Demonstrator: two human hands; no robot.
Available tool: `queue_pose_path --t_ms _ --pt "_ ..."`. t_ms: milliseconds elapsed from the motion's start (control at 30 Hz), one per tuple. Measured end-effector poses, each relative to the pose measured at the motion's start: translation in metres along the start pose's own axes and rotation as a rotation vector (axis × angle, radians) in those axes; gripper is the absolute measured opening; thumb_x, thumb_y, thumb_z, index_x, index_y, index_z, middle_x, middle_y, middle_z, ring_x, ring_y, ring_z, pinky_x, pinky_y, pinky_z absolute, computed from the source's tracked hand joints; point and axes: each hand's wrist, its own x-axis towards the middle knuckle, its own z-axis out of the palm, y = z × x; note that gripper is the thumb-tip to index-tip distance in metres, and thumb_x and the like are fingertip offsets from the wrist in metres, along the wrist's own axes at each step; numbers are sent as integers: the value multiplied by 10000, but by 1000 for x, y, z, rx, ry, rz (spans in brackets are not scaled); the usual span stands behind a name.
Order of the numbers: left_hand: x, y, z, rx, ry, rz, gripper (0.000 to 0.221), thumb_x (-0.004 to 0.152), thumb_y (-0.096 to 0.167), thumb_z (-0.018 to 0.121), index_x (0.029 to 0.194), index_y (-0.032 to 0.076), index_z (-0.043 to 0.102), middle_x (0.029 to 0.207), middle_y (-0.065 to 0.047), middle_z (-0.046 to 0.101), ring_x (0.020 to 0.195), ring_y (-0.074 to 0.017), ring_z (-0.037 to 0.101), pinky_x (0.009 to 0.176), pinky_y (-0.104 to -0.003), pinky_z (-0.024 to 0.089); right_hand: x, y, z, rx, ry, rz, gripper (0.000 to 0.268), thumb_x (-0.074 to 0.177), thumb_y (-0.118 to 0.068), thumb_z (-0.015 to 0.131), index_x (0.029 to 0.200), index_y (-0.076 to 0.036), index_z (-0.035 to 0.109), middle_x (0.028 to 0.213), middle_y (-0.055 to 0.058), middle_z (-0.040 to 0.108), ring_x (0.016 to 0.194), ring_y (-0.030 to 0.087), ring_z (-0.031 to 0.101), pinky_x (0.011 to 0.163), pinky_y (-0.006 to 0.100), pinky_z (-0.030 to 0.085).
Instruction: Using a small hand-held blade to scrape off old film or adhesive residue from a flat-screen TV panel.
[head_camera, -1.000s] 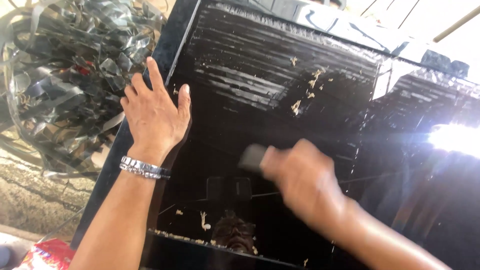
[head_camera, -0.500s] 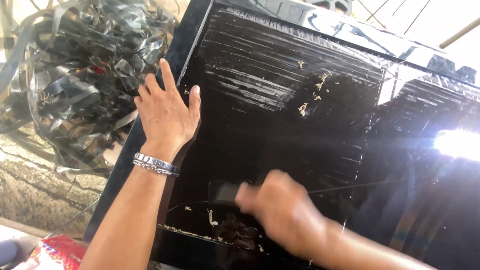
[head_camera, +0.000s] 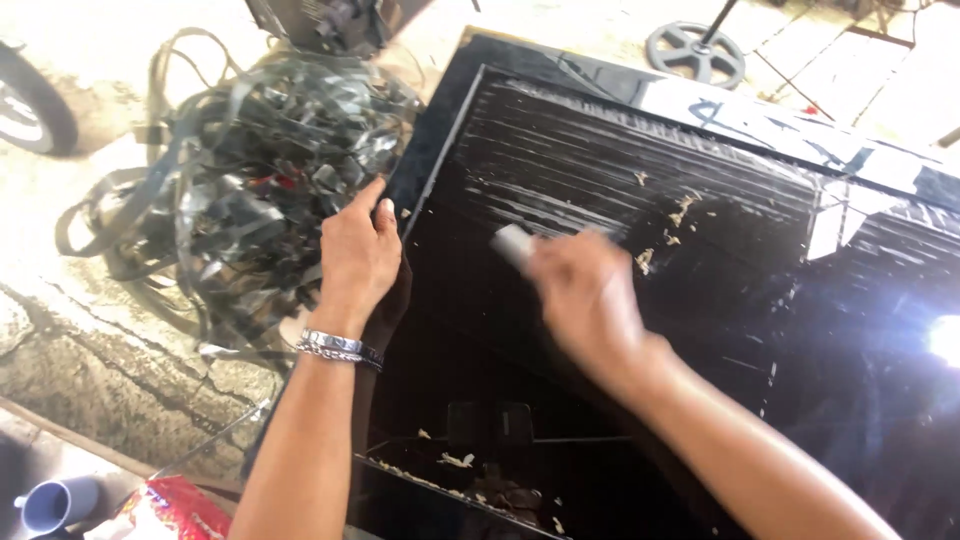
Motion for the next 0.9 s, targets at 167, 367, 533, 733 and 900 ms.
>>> queue_pose_path --t_ms 167,367,533,733,900 --pt "6 -11 6 -68 29 -47 379 1024 272 519 1343 190 707 1214 -151 738 1085 -367 711 959 -459 553 2 -23 19 -364 -135 -409 155 926 -80 624 985 -112 764 756 135 630 608 245 561 584 389 525" --pt "2 1 -1 -113 7 -105 373 1050 244 511 1347 115 697 1227 -185 727 1090 -374 714 940 -458 573 6 -40 18 304 -186 10 164 888 -89 687 967 -162 811 728 92 635 620 301 639 552 376 521" --pt "3 -1 4 -95 2 -101 371 1062 240 512 1366 105 676 1244 -185 718 1097 -349 717 936 -434 582 4 -28 33 63 -78 -123 130 960 -134 644 917 -113 765 727 73 590 609 279 588 564 390 481" --pt "-6 21 -18 -131 -38 -128 373 1074 208 484 1364 51 659 1275 -223 695 1143 -369 696 974 -462 568 39 32 45 115 56 70 88 984 -170 718 977 -123 792 726 25 554 580 215 590 586 334 494" --pt "-7 22 -25 -197 -30 -75 403 1040 186 454 1352 8 637 1175 -231 726 1085 -370 693 1008 -437 514 15 -45 19 137 -123 -280 230 1046 -76 474 902 -124 646 731 47 510 636 262 452 610 440 389"
